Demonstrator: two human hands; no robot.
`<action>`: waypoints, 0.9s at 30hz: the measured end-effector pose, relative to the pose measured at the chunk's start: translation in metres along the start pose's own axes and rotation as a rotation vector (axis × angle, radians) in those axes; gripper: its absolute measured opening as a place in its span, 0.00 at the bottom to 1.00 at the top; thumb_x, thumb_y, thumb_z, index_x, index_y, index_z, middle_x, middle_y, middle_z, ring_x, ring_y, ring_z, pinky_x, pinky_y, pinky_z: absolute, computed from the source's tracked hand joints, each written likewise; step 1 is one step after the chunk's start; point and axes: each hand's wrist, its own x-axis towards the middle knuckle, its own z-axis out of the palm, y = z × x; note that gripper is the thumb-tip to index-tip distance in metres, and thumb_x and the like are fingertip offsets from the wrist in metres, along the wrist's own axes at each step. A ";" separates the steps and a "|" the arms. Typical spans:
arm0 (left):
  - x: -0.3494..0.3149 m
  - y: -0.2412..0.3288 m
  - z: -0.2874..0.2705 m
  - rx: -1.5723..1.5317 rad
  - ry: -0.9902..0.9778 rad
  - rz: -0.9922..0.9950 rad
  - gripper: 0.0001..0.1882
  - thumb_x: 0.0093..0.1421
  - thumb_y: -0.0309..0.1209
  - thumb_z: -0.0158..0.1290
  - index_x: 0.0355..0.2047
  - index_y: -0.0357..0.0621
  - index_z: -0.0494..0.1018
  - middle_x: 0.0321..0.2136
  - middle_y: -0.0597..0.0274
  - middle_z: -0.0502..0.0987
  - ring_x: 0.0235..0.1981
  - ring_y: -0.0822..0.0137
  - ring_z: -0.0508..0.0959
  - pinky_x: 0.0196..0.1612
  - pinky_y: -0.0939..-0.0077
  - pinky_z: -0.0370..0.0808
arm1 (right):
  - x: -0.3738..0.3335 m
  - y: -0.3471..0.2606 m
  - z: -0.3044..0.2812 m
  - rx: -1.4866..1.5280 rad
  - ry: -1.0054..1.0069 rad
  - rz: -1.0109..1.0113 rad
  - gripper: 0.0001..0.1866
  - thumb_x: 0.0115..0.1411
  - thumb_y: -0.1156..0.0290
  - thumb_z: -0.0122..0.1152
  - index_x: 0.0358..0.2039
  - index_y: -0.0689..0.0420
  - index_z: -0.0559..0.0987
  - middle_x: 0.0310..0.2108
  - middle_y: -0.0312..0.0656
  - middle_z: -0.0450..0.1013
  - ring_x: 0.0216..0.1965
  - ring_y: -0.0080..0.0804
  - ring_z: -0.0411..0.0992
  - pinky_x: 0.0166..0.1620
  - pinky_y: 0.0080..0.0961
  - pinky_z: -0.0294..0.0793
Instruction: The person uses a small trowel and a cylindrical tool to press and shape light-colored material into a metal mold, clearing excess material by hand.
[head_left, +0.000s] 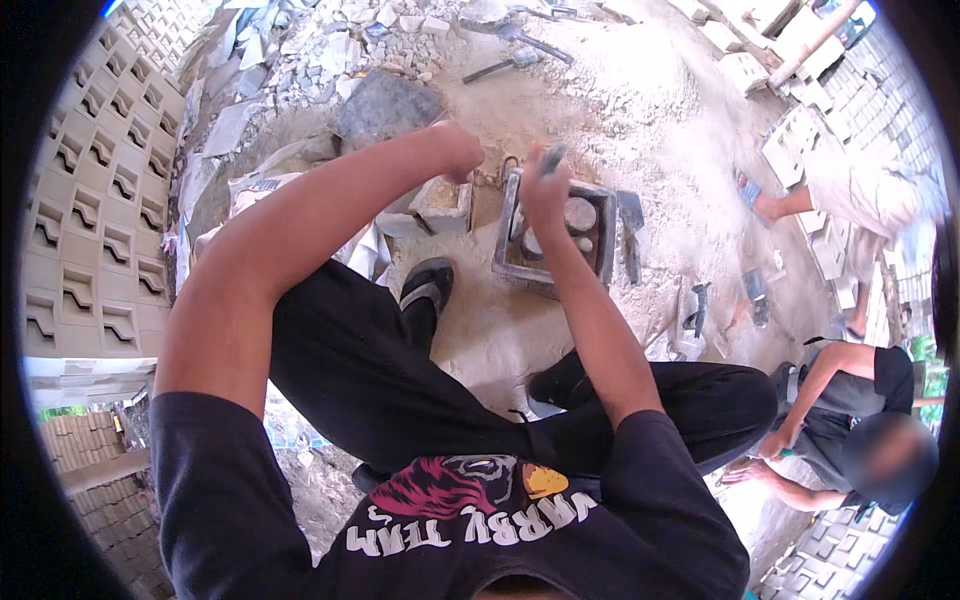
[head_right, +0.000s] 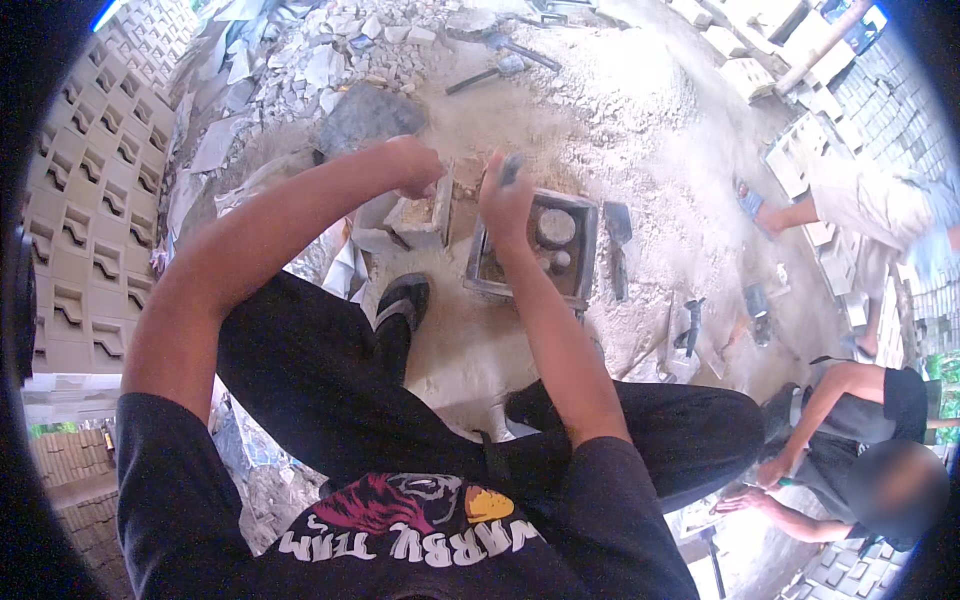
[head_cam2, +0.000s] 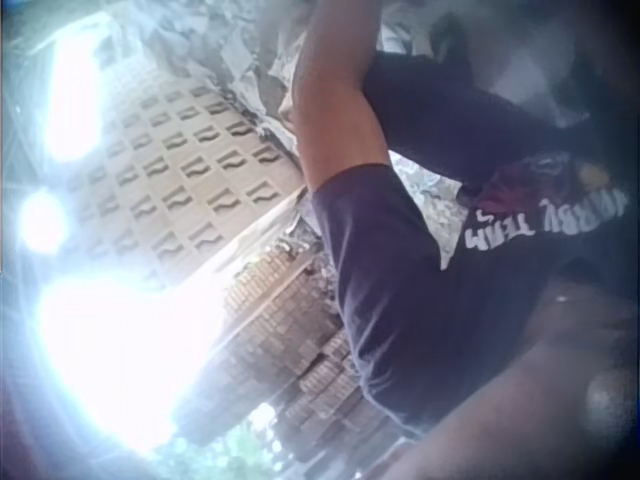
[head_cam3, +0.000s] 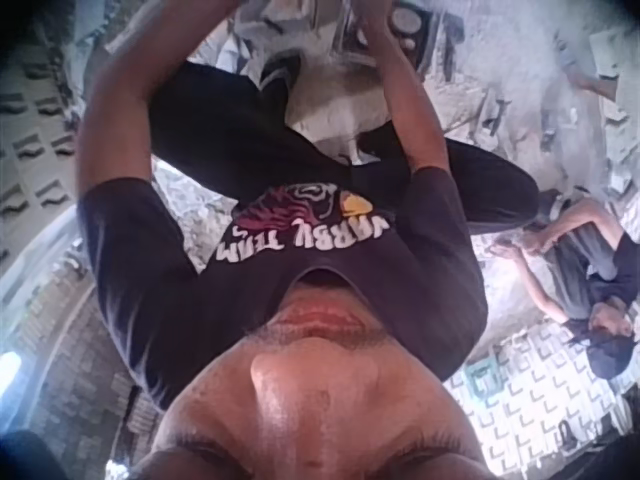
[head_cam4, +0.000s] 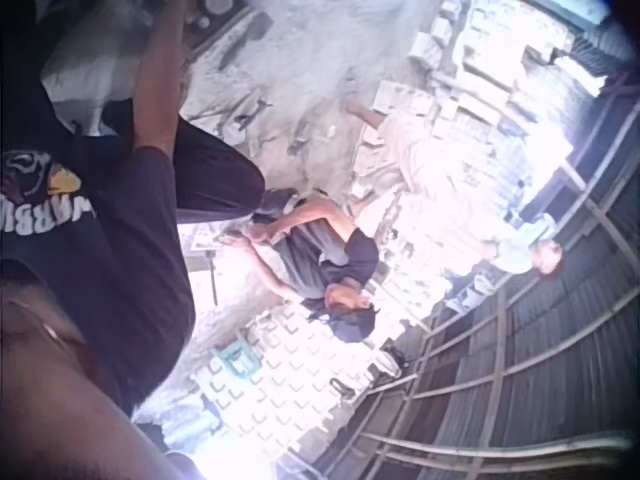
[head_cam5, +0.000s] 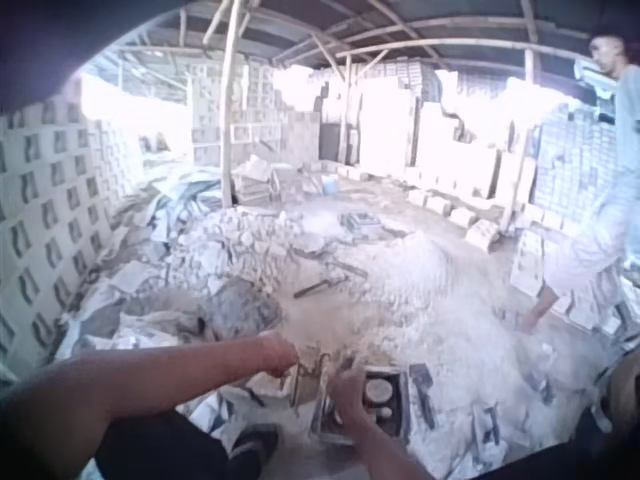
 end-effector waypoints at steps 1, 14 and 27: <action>0.002 0.000 0.005 -0.009 -0.014 -0.006 0.19 0.57 0.47 0.53 0.38 0.45 0.78 0.37 0.54 0.80 0.41 0.54 0.79 0.43 0.58 0.76 | -0.008 0.004 0.000 0.013 -0.007 -0.060 0.30 0.60 0.45 0.53 0.18 0.63 0.74 0.12 0.46 0.67 0.17 0.39 0.69 0.25 0.39 0.67; 0.013 -0.017 0.002 -0.145 -0.074 -0.124 0.20 0.53 0.44 0.57 0.41 0.44 0.78 0.40 0.54 0.79 0.42 0.55 0.79 0.44 0.61 0.76 | 0.065 -0.028 -0.009 -0.197 -0.507 0.159 0.30 0.56 0.46 0.59 0.23 0.68 0.77 0.22 0.53 0.74 0.28 0.46 0.74 0.36 0.38 0.70; 0.089 0.074 0.080 -1.756 0.817 0.016 0.15 0.56 0.41 0.59 0.29 0.40 0.78 0.24 0.64 0.78 0.27 0.71 0.75 0.34 0.73 0.74 | 0.078 -0.106 -0.092 -0.918 -0.976 -0.330 0.19 0.54 0.64 0.63 0.44 0.61 0.74 0.40 0.53 0.75 0.42 0.44 0.74 0.45 0.37 0.73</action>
